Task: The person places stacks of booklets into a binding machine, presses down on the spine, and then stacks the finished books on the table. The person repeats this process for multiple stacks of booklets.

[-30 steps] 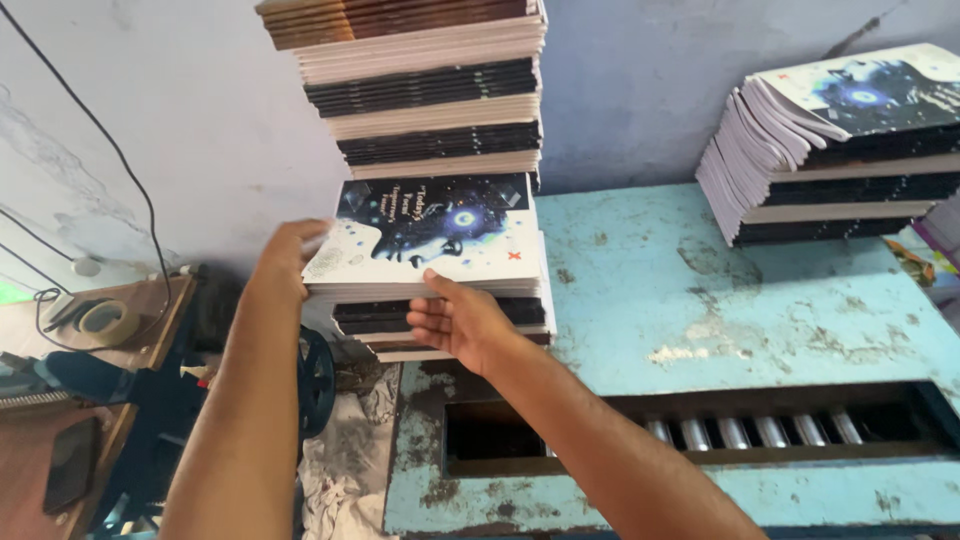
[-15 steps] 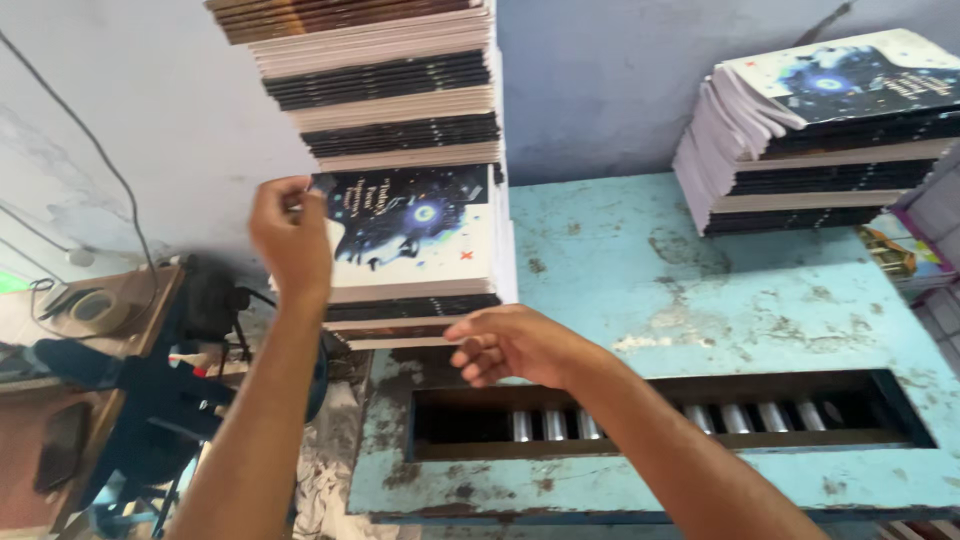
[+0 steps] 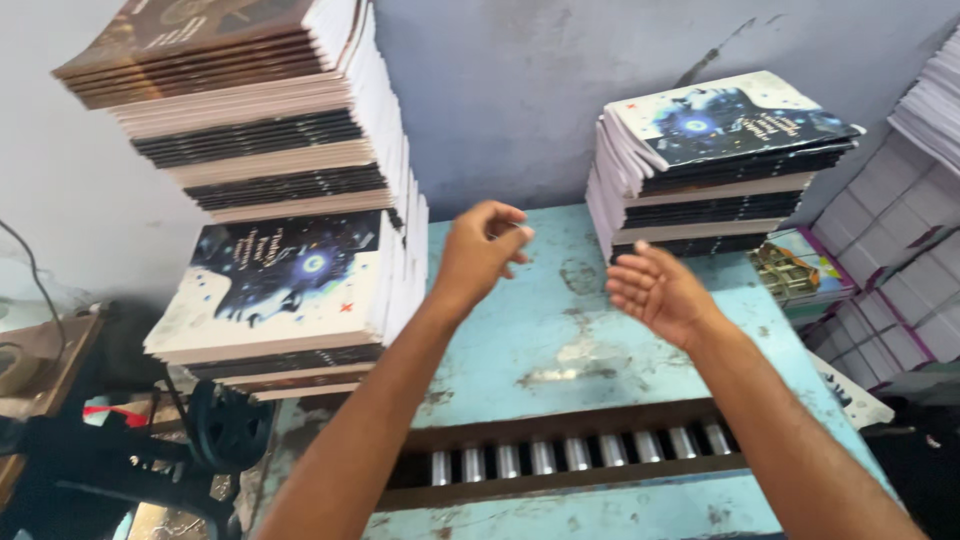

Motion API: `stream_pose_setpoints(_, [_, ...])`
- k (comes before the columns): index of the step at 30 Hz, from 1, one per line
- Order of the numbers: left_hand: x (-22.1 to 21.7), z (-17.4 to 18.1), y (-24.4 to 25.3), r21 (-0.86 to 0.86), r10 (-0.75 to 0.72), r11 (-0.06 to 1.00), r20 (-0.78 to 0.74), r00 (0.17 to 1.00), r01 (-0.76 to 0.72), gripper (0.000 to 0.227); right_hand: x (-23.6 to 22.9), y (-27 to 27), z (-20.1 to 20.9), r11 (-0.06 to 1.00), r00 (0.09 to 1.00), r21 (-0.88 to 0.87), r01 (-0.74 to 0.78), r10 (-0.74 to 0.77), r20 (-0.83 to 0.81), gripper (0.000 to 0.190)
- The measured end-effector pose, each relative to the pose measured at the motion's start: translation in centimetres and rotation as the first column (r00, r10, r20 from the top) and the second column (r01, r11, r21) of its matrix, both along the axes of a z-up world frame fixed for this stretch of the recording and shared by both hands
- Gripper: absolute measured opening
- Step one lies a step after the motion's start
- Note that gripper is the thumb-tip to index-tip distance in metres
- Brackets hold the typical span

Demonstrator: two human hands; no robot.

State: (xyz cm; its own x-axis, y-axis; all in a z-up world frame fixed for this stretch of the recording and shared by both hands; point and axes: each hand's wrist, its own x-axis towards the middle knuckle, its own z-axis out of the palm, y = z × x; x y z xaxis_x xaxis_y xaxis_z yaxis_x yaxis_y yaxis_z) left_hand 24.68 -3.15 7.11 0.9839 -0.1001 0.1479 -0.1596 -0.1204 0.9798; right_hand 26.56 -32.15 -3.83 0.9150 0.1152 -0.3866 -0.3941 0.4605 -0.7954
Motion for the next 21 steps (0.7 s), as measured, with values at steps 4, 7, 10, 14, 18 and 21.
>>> stream_pose_setpoints(4, [5.0,-3.7,-6.9,-0.25,-0.161,0.964,-0.259,0.952,0.094,0.07,2.6,-6.5,1.0,0.997,0.995,-0.014,0.081,-0.08,0.059,0.057])
stream_pose_setpoints(7, [8.9,-6.0,-12.5,-0.426,-0.225,0.903,-0.362,0.905,0.054,0.108,3.5,-10.9,1.5,0.993,0.992,-0.044,0.111,-0.108,0.071,0.059])
stream_pose_setpoints(10, [12.6,-7.1,-17.5,-0.494,-0.187,0.866,-0.453,0.871,-0.072,0.126,4.2,-14.8,2.0,0.981,0.985,-0.101,0.164,-0.157,0.077,0.062])
stream_pose_setpoints(14, [15.0,-7.2,-21.4,-0.575,-0.102,0.795,-0.44,0.892,-0.192,0.122,5.2,-19.6,2.4,0.931,0.962,-0.249,0.266,-0.243,0.122,0.066])
stream_pose_setpoints(18, [15.1,-5.5,-23.3,-0.513,0.046,0.78,-0.523,0.851,-0.358,0.107,7.2,-23.6,2.5,0.84,0.916,-0.366,0.401,-0.358,0.182,0.072])
stream_pose_setpoints(21, [15.1,-4.9,-23.9,-0.467,0.132,0.771,-0.548,0.826,-0.433,0.097,9.7,-26.0,2.6,0.802,0.886,-0.378,0.463,-0.403,0.229,0.077])
